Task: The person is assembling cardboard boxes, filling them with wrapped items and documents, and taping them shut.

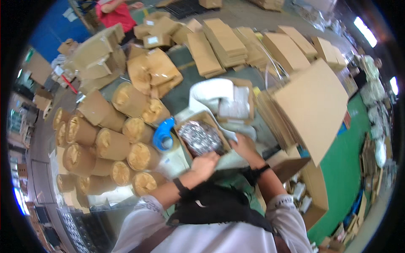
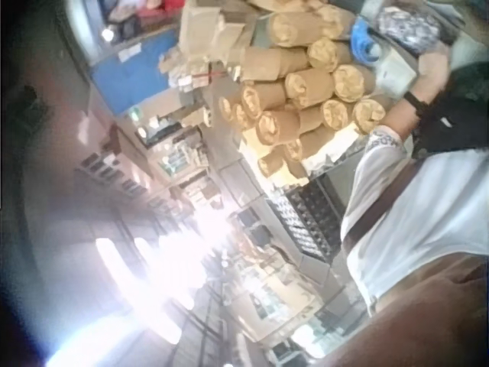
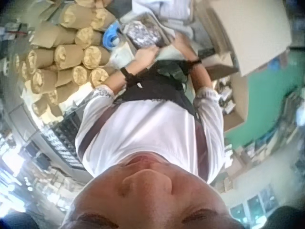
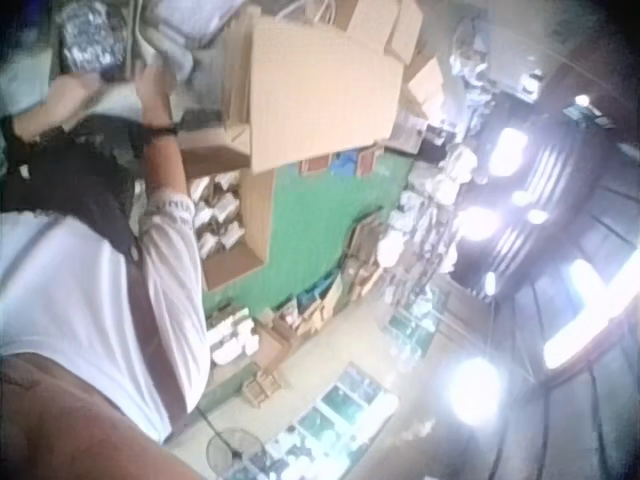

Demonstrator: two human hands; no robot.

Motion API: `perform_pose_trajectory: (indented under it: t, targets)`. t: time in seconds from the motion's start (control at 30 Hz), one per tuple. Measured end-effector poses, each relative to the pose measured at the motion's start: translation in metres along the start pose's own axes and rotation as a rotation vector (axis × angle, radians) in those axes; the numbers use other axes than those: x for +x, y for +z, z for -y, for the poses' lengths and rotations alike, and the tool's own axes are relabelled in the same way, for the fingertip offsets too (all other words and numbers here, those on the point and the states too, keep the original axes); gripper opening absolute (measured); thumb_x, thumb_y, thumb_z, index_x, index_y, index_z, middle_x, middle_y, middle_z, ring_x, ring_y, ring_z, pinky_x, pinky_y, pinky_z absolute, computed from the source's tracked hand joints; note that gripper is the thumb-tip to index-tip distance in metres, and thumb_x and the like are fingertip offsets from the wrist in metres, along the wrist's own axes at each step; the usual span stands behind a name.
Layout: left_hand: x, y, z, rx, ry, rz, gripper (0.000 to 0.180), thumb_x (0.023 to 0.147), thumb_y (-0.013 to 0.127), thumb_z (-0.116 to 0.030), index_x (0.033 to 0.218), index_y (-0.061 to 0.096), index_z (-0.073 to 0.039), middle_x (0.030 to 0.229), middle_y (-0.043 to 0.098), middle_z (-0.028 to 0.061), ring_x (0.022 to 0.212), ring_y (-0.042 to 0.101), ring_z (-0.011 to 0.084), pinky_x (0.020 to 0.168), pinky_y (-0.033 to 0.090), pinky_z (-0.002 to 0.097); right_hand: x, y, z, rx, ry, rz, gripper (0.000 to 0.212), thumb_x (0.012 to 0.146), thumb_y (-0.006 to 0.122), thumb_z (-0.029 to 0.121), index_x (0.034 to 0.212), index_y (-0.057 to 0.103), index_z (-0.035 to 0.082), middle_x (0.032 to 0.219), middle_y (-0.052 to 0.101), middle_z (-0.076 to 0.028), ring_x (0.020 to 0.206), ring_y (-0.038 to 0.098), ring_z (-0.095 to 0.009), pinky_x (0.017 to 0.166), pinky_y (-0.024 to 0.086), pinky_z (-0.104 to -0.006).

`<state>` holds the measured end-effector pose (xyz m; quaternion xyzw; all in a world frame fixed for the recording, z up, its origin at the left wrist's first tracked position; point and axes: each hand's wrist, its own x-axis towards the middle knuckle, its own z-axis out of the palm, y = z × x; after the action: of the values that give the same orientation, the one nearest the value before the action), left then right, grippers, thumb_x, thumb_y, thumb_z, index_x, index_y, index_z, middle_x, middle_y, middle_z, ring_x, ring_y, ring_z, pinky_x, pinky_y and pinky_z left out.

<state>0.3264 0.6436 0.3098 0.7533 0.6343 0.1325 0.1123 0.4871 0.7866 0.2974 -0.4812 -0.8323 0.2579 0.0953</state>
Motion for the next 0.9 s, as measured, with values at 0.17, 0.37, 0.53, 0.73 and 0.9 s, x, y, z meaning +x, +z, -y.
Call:
perform_pose_trajectory:
  t: [0.17,0.37,0.53,0.73,0.9]
  targets:
    - [0.026,0.024,0.010,-0.006,0.034,0.043,0.017,0.077,0.051,-0.008,0.091,0.059,-0.008,0.095,0.056,0.0086,0.085,0.061,0.0254,0.069,0.053,0.0364,-0.038,-0.024,-0.017,-0.068,0.029,-0.117,0.050,0.080,0.065,0.019,0.124,0.049,0.002,0.115,0.058,-0.022,0.106,0.054,-0.039,0.091,0.042,-0.0449]
    - [0.020,0.011,0.002,0.123,0.040,-0.001,0.034,0.080,0.059,-0.023,0.110,0.058,-0.007,0.110,0.054,0.0138,0.088,0.059,0.0255,0.067,0.049,0.0361,-0.105,-0.054,-0.011,0.248,-0.022,-0.277,0.038,0.081,0.065,0.014,0.115,0.055,-0.002,0.111,0.060,-0.021,0.104,0.056,-0.036,0.091,0.043,-0.0406]
    - [-0.015,-0.020,-0.014,-0.089,0.051,-0.325,0.050,0.082,0.065,-0.029,0.124,0.050,-0.005,0.112,0.048,0.0147,0.097,0.054,0.0292,0.076,0.048,0.0363,-0.166,-0.061,-0.015,0.521,0.163,0.050,0.033,0.082,0.066,0.013,0.111,0.060,-0.002,0.100,0.065,-0.019,0.096,0.064,-0.029,0.084,0.048,-0.0353]
    - [-0.062,0.007,-0.030,-0.398,-0.122,0.036,0.031,0.087,0.059,-0.026,0.111,0.056,-0.007,0.099,0.055,0.0134,0.086,0.061,0.0303,0.072,0.049,0.0387,-0.221,-0.036,-0.057,0.367,0.089,0.188,0.036,0.081,0.068,0.018,0.112,0.061,0.001,0.101,0.066,-0.019,0.096,0.064,-0.028,0.084,0.050,-0.0361]
    - [-0.119,0.066,-0.046,-0.520,0.011,0.619,0.031,0.090,0.057,-0.031,0.108,0.060,-0.006,0.098,0.060,0.0116,0.085,0.061,0.0265,0.073,0.049,0.0374,-0.259,-0.003,-0.072,0.599,0.054,0.204,0.044,0.083,0.068,0.027,0.118,0.057,0.003,0.103,0.065,-0.017,0.095,0.063,-0.027,0.081,0.050,-0.0368]
